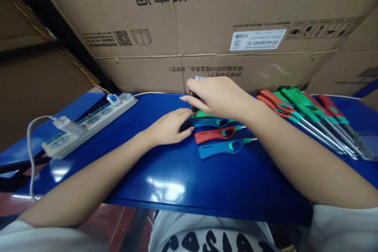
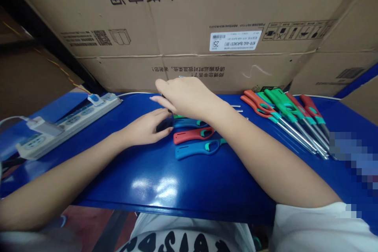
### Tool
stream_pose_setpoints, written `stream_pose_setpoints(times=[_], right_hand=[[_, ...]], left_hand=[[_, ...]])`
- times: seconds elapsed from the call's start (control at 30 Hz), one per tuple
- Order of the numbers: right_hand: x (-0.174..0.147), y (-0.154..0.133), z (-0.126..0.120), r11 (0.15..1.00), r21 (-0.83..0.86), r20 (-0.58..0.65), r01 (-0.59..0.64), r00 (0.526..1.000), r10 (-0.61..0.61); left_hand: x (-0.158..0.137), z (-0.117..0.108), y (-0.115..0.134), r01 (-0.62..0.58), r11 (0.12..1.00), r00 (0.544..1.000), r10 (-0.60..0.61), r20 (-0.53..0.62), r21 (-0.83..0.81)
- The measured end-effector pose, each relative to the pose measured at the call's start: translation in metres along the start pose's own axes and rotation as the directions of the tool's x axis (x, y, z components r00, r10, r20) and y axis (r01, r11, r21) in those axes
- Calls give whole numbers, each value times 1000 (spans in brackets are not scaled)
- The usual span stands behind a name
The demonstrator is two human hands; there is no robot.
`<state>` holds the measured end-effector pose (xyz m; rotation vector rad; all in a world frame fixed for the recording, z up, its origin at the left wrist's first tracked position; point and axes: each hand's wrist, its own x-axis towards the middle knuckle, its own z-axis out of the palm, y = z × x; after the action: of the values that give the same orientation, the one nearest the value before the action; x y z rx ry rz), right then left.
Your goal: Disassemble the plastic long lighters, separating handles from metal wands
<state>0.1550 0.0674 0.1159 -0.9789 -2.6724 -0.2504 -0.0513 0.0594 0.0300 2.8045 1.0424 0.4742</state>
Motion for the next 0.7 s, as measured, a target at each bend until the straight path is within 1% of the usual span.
stream_pose_setpoints(times=[0.13, 0.23, 0.3, 0.43, 0.5, 0.57, 0.63, 0.7], right_hand=[[-1, 1, -1, 998, 56, -5, -10, 1000, 11], [-2, 2, -5, 999, 4, 18, -40, 999, 39], [-4, 2, -9, 1000, 0, 41, -29, 999, 29], [-6, 3, -16, 997, 78, 84, -12, 996, 6], [-7, 2, -17, 998, 56, 90, -17, 996, 12], [-7, 2, -18, 998, 56, 96, 15, 995, -20], [-7, 1, -18, 993, 104, 88, 61, 994, -71], [-7, 0, -18, 987, 137, 82, 79, 992, -91]], left_hand=[[2, 16, 1, 36, 986, 996, -49, -81, -162], [3, 21, 0, 51, 971, 990, -80, -117, -233], [2, 22, 0, 64, 967, 990, -93, -109, -246], [1, 21, 3, 47, 964, 995, -69, -73, -262], [0, 20, 5, 41, 959, 997, -60, -58, -280], [0, 20, 6, 43, 955, 997, -59, -45, -293], [0, 21, 6, 47, 954, 997, -62, -41, -297], [0, 22, 6, 48, 952, 997, -65, -44, -302]])
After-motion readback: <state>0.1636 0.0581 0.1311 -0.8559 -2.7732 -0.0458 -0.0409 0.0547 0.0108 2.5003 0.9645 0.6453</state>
